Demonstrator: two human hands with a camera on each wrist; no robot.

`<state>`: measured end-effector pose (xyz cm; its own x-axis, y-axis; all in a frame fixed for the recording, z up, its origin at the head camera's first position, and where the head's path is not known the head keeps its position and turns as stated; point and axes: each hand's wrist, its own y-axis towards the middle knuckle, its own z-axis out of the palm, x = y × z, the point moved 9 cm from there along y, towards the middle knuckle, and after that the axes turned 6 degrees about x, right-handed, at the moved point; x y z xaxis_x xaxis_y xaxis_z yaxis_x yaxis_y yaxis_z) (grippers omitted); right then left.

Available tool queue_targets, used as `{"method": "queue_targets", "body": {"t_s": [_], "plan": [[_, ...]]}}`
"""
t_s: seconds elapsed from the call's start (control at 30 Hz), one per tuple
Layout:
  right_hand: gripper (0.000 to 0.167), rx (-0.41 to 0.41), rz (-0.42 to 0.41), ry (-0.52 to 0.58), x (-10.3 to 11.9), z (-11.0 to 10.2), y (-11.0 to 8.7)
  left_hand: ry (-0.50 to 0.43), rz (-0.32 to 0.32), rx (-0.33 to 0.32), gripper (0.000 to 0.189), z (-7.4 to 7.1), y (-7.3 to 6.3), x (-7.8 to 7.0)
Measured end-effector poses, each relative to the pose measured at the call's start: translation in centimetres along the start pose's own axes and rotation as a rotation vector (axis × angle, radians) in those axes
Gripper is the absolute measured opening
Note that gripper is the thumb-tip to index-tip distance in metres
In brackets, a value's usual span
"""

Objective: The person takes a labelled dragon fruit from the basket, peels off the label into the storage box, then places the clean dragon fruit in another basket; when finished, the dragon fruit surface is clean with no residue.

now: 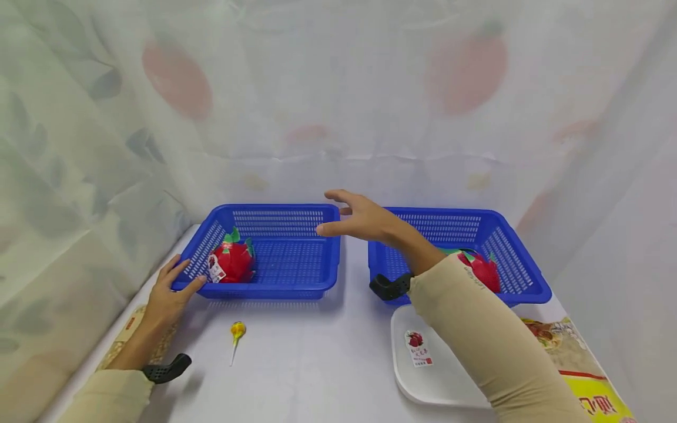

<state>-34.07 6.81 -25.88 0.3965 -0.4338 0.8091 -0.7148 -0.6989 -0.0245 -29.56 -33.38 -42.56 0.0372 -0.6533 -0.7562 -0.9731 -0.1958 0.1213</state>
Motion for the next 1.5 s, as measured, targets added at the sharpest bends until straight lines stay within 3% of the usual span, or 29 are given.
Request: {"method": "queue_targets", "body": {"t_s": [0.33,0.43,0.6,0.87,1.2,1.5], "plan": [[0.081,0.051,0.012,0.004,-0.3,3.4,5.0,0.005,-0.008,0.000,0.082,0.3,-0.3,-0.2],[0.083,0.055,0.044,-0.012,-0.6,4.4,6.3,0.004,0.006,-0.004,0.081,0.3,-0.3,-0.4],[0.085,0.090,0.110,0.055,-1.2,6.5,8.6,-0.003,0.009,-0.002,0.080,0.3,-0.4,-0.5],[0.089,0.087,0.156,0.071,-1.3,10.1,12.2,0.006,-0.005,-0.013,0.080,-0.2,-0.9,-0.2],[0.084,0.080,0.225,0.151,-1.5,14.3,15.1,-0.008,-0.026,-0.017,0.081,-0.6,-1.6,0.0],[0.085,0.071,0.359,0.186,-3.4,18.0,16.4,-0.037,-0.025,-0.002,0.080,-0.2,-2.3,-0.5]]}}
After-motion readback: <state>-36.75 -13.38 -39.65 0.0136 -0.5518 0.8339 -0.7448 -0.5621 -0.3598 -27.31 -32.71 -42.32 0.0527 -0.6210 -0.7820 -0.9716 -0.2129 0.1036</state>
